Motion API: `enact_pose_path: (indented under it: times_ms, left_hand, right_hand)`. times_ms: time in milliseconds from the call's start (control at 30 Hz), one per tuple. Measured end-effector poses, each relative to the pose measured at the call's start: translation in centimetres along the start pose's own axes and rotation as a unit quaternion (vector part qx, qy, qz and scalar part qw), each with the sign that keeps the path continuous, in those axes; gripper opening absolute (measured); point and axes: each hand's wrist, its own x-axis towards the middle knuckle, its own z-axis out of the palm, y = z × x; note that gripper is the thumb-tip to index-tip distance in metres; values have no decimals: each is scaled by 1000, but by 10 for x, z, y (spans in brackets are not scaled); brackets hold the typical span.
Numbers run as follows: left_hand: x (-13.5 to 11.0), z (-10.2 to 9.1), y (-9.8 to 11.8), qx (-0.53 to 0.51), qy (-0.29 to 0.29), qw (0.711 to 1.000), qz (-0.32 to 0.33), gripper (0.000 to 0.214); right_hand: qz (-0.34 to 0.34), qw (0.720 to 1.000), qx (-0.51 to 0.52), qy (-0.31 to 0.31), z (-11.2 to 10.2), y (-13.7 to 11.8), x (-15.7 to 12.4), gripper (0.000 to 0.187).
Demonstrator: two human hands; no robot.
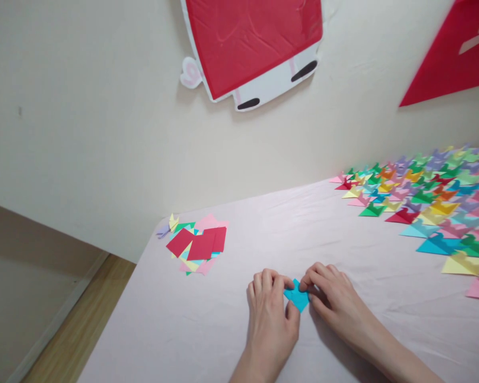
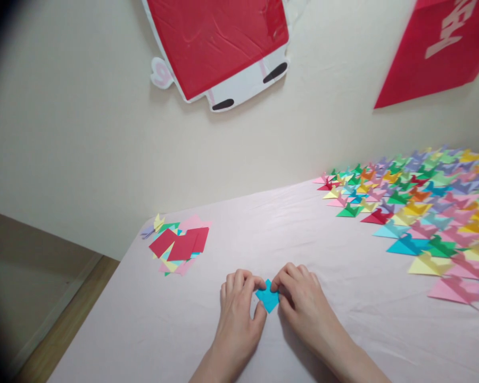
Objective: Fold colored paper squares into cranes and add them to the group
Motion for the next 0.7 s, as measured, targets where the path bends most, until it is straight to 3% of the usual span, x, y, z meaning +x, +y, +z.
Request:
enact_pose_path:
  times_ms: [133, 400, 533, 700]
  left_hand:
    - [-1, -3, 0, -18, -6, 1000, 10, 43]
    - [-4, -2, -3, -117, 44, 991, 44, 30]
    - [-3, -1, -8, -157, 46, 986, 15, 26]
    - [1, 0, -10, -233, 58, 968, -76, 25]
  right_hand:
    - [-14, 999, 41, -1, -2, 4, -1, 27]
    - [-20, 997, 70, 14, -8, -3, -7, 21]
    - [-45, 997, 62, -10, -4, -10, -9, 20]
    - [-108, 990, 84, 11, -2, -16, -11, 38]
